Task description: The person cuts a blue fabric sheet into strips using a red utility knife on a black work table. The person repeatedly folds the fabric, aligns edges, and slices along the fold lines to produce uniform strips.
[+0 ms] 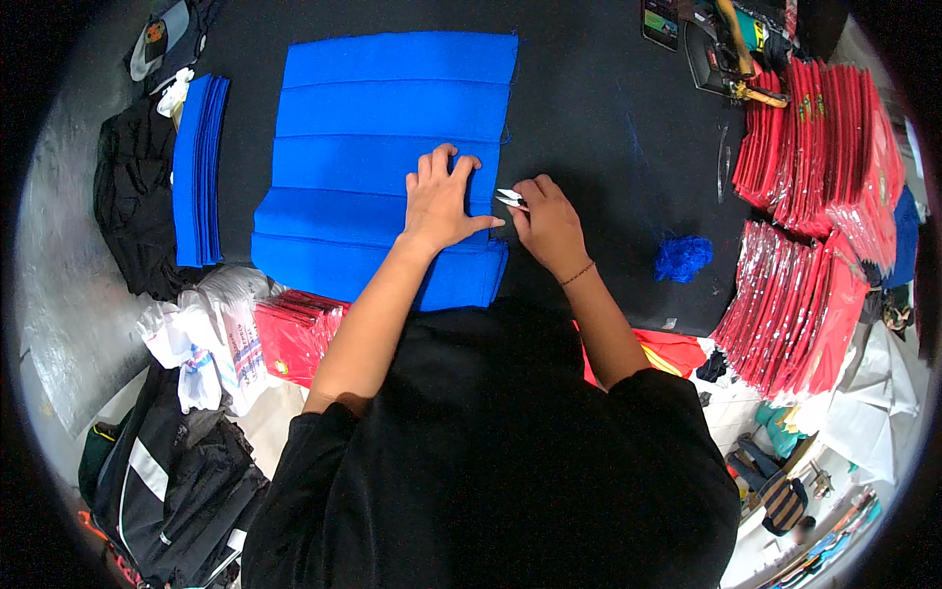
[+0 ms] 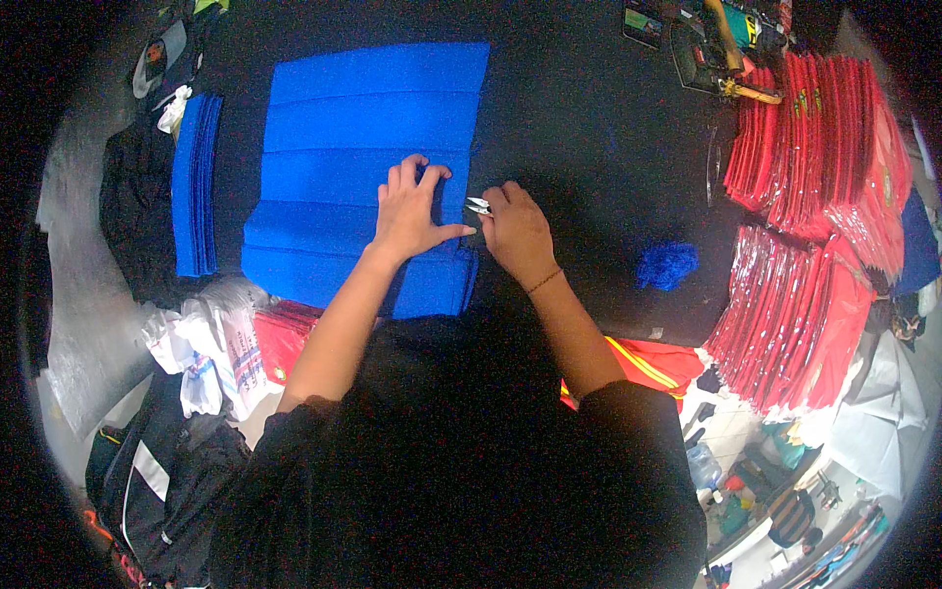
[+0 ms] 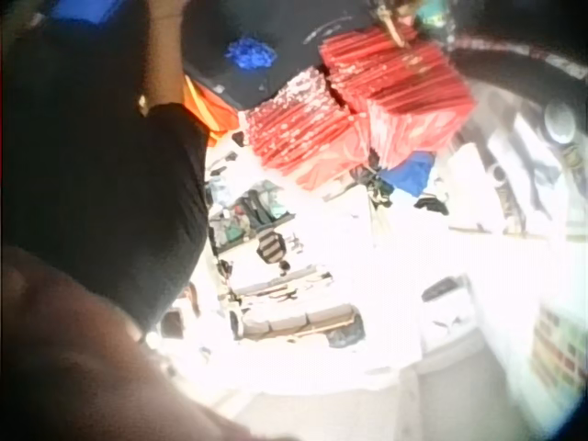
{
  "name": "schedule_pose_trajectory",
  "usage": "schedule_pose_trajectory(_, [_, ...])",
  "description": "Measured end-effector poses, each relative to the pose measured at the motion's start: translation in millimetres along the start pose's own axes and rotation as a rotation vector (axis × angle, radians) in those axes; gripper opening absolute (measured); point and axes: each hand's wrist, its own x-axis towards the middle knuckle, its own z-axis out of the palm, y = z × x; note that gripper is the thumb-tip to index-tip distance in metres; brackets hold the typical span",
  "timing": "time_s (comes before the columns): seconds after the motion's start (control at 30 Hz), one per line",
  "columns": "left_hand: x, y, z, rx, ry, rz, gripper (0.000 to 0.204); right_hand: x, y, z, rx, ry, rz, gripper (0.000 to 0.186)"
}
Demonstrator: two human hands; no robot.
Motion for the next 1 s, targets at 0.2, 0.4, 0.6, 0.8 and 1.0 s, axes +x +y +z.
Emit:
schedule_pose_trajectory(0.2, [0.0,10.7,6.5,0.08,0.016,-0.041,0.091,2.9,-3.6,-9.9,-0.019,0.102,0.015,0.027])
schedule_pose_trajectory(0.4, [5.0,10.8,14.0,0.136,0.063,-0.034,0.09,16.8,-9.3,-2.2,0.23,-0.095,0.178,0.019])
schedule_pose_trajectory(0.6, [-0.4,-32.2,-6.0,-0.136,-0.056,0.151,0.085,19.0,-11.1,13.2,0.186,-0.236,0.174,0.022])
schedule_pose_trajectory(0.8, [-1.2,-36.0,-7.4,-0.134,-0.06,0.121,0.071,9.1,3.5,8.7,0.219,-0.236,0.073,0.021])
schedule_pose_trajectory(1.0, [-0.4,-21.6,-0.7,-0.16,-0.018,0.211,0.053,5.2,14.2,16.7,0.426,-0.138,0.188,0.022])
